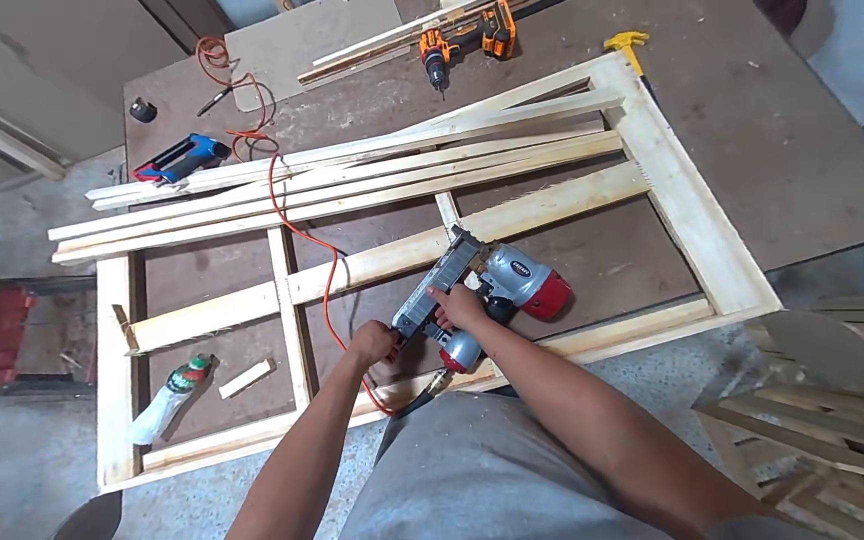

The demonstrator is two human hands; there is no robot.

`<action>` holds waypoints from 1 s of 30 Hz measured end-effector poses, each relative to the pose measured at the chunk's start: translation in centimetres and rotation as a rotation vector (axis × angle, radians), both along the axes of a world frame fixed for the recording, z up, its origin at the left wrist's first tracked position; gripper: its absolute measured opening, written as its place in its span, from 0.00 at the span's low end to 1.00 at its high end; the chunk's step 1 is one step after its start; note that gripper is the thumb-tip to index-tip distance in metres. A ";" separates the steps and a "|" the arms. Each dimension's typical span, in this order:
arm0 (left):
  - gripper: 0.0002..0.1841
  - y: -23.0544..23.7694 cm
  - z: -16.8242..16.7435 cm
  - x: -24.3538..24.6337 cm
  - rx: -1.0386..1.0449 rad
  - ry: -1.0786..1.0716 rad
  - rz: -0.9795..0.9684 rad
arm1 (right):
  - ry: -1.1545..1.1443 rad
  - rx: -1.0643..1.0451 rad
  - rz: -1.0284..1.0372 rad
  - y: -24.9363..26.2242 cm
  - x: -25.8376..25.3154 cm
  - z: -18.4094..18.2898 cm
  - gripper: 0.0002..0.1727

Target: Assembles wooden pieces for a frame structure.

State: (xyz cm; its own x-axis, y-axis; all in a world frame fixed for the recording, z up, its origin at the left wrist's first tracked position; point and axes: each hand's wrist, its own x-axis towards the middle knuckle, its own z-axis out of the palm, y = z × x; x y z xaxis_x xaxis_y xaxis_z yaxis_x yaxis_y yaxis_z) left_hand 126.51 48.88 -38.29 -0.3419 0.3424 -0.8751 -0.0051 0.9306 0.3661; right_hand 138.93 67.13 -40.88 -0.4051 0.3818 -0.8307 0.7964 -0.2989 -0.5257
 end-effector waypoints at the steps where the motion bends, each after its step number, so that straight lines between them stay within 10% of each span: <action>1: 0.24 0.2 -0.2 0.1 -0.032 0.039 0.010 | 0.002 0.000 -0.004 0.1 -0.1 -0.1 0.39; 9: 0.36 -8.6 2.5 2.4 0.146 0.100 0.093 | 0.099 -0.030 0.019 1.7 7.6 5.8 0.34; 14: 0.35 -16.8 4.3 6.9 0.083 0.036 0.181 | 0.175 -0.076 -0.147 4.0 15.7 1.6 0.30; 22: 0.32 -26.8 3.4 22.6 -0.091 0.075 0.633 | 0.269 -0.010 -0.264 2.3 12.8 -1.6 0.20; 30: 0.32 -31.7 0.1 27.6 -0.148 0.072 0.688 | 0.046 0.388 -0.091 1.9 10.6 -3.5 0.42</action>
